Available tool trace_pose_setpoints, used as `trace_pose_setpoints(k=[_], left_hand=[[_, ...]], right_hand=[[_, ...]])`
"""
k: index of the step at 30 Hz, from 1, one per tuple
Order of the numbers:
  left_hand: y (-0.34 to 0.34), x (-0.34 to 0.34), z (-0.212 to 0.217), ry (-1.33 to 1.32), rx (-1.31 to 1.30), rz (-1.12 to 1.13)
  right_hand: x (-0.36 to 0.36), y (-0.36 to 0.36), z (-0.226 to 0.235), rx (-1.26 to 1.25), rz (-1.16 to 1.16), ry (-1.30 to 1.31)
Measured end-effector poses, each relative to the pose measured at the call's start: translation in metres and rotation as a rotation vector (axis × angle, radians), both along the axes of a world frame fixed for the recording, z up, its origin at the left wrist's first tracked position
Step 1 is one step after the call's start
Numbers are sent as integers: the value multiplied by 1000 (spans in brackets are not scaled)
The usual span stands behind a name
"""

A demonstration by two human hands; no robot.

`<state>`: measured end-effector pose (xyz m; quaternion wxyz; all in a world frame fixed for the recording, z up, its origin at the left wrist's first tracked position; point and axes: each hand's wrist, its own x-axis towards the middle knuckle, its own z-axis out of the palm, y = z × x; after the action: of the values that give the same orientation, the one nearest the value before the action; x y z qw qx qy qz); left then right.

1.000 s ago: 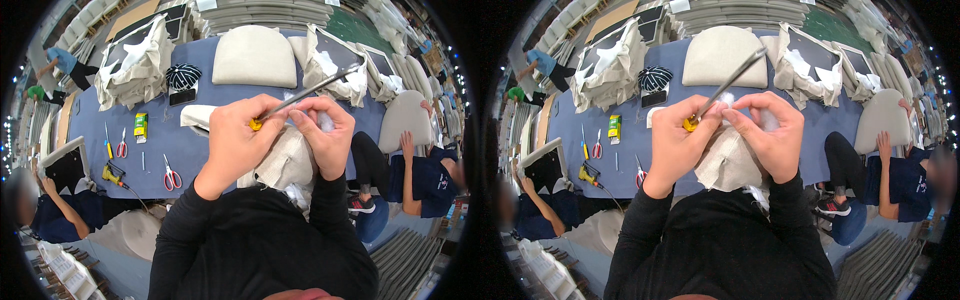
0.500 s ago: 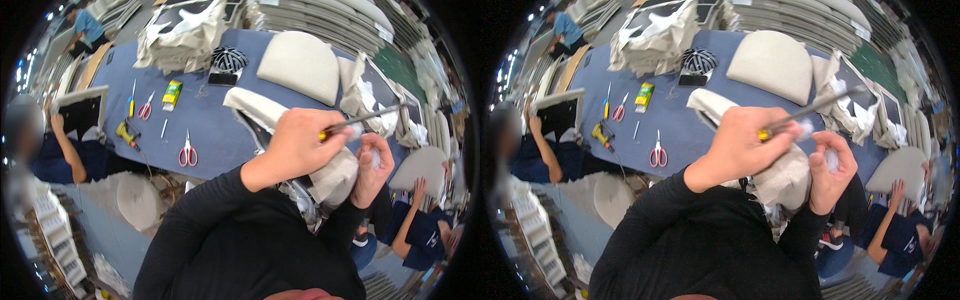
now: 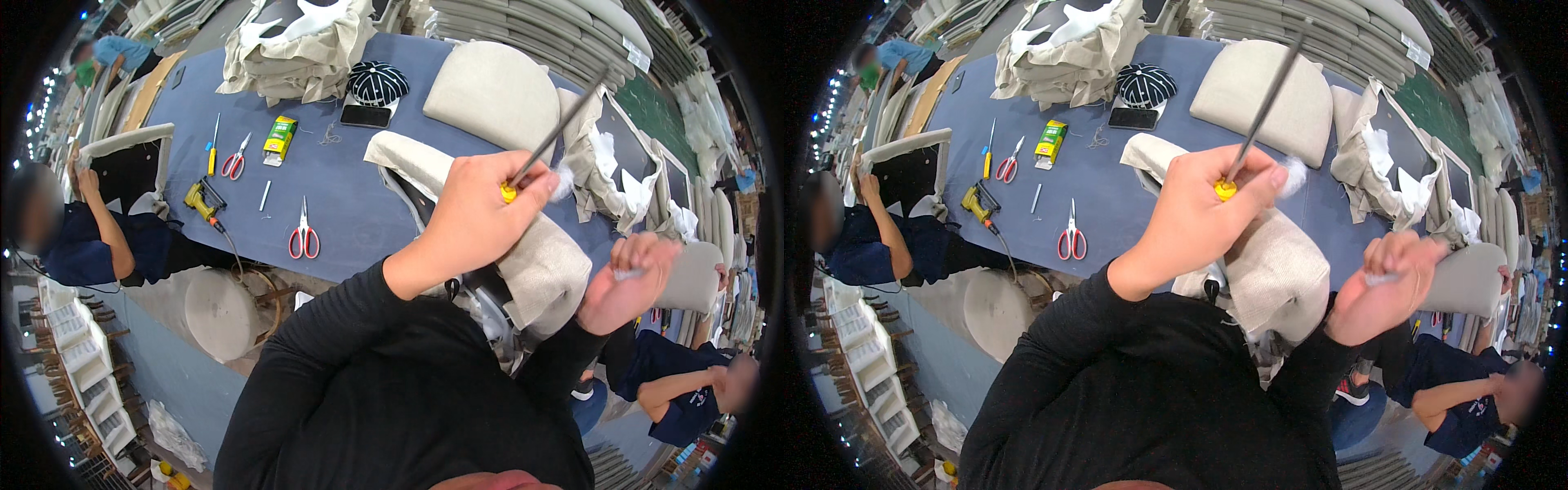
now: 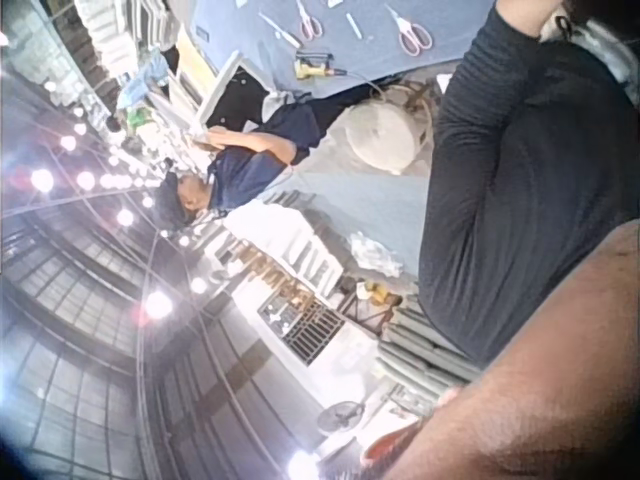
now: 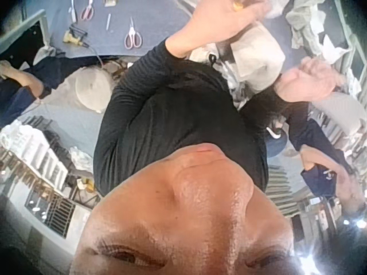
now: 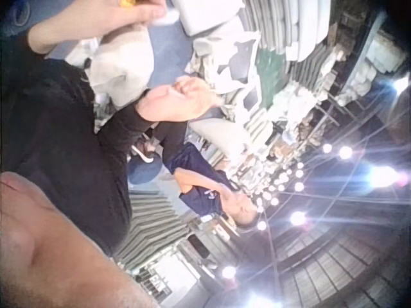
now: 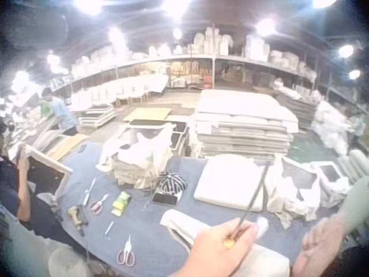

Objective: The person uses a yellow-handled screwdriver to pry and pull fabric off a white upholstered chair component. They repeatedly work on the edges and corners to remove the fabric covering, occasionally using their hands to pull loose sections. The task involves manipulating the fabric and the chair part to separate the materials.

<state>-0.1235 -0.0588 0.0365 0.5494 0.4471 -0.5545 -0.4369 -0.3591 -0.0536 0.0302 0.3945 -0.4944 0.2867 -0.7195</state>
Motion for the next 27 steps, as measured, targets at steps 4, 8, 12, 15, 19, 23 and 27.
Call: trace_pose_setpoints(k=[4,8,12,15,19,23,27], left_hand=[[-5,2,-1,-4,16,4],[-5,2,-4,2,39,-12],[-5,-3,-16,76,35,-31],[-2,6,-18,185,49,-105],[21,14,-12,356,192,-148],[52,28,-32,434,287,-149],[71,40,-52,394,178,-282]], right_hand=[[20,-5,-2,150,-410,720],[-6,12,-12,293,-245,651],[-1,23,1,-80,-123,856],[7,17,19,-223,114,1004],[8,17,5,-186,133,794],[7,18,2,-237,82,769],[17,17,7,-409,44,844]])
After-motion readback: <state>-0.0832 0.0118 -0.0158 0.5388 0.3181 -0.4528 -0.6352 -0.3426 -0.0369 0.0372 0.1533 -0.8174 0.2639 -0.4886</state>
